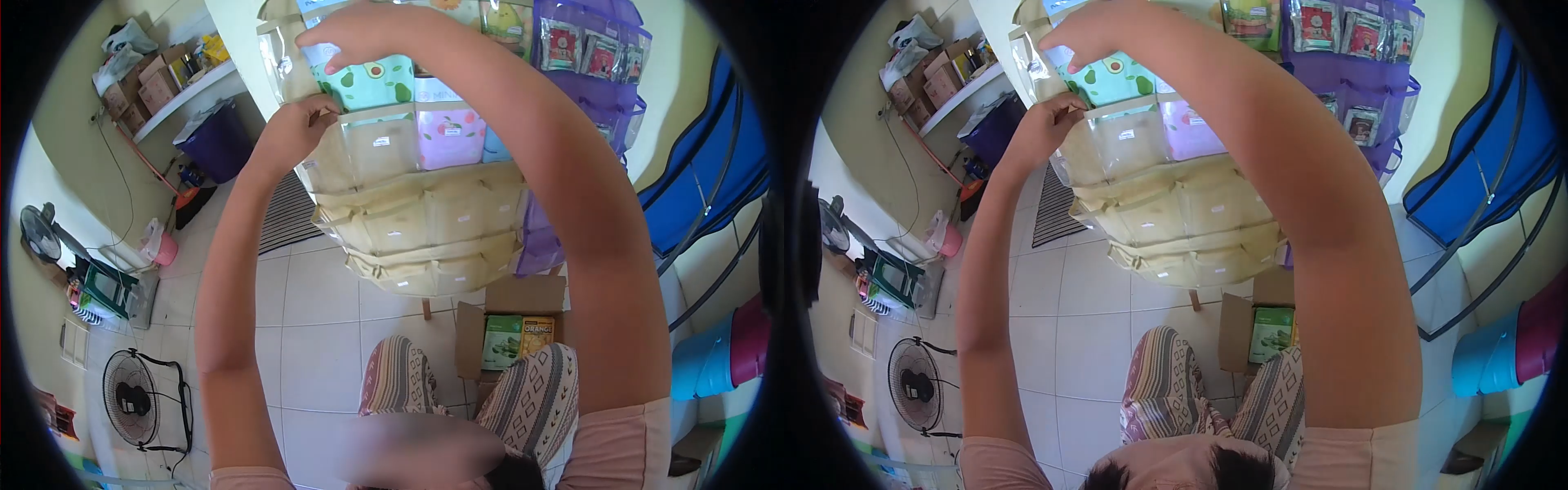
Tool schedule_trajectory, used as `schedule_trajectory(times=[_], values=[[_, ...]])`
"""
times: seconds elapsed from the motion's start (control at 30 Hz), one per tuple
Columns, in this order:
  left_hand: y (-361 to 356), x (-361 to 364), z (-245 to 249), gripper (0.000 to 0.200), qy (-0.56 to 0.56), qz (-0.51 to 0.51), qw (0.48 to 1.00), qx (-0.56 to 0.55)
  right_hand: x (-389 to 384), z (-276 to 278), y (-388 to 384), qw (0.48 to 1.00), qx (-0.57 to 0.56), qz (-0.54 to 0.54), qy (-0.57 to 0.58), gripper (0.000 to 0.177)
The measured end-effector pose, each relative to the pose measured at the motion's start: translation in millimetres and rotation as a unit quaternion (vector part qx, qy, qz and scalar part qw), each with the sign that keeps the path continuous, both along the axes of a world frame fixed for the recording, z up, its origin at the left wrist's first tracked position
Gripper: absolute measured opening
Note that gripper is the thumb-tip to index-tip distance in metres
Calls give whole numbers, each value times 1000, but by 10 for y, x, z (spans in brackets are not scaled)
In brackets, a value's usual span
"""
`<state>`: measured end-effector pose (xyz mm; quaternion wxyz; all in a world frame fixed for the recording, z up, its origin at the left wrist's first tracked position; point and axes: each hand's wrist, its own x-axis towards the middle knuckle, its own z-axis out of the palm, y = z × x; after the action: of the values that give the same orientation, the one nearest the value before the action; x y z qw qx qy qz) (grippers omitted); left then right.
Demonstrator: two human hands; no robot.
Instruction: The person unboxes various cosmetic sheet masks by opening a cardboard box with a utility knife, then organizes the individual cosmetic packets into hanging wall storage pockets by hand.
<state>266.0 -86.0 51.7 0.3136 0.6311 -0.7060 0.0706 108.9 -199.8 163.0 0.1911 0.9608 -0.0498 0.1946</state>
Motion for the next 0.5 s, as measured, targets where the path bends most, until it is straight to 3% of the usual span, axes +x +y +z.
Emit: schedule_trajectory(times=[0.1, 0.2, 0.3, 0.33, 0.43, 0.5], values=[[-82, 194, -128, 14, 66, -62, 996, -19, -32, 50, -26, 999, -22, 15, 18, 55], [-142, 357, -264, 15, 114, -130, 983, -58, -191, 37, -129, 987, 72, 111, -87, 45], [17, 273, -201, 19, 198, -119, 972, -48, -266, 103, -151, 983, 112, 59, -135, 29], [69, 225, -167, 22, 234, -106, 966, -33, -175, 17, -99, 975, 183, -4, -128, 33], [66, 181, -163, 28, 292, -99, 950, -57, -45, -229, 156, 994, 47, -71, -65, 29], [50, 176, -198, 25, 284, -89, 953, -63, 3, -293, 240, 994, 55, -84, -53, 32]])
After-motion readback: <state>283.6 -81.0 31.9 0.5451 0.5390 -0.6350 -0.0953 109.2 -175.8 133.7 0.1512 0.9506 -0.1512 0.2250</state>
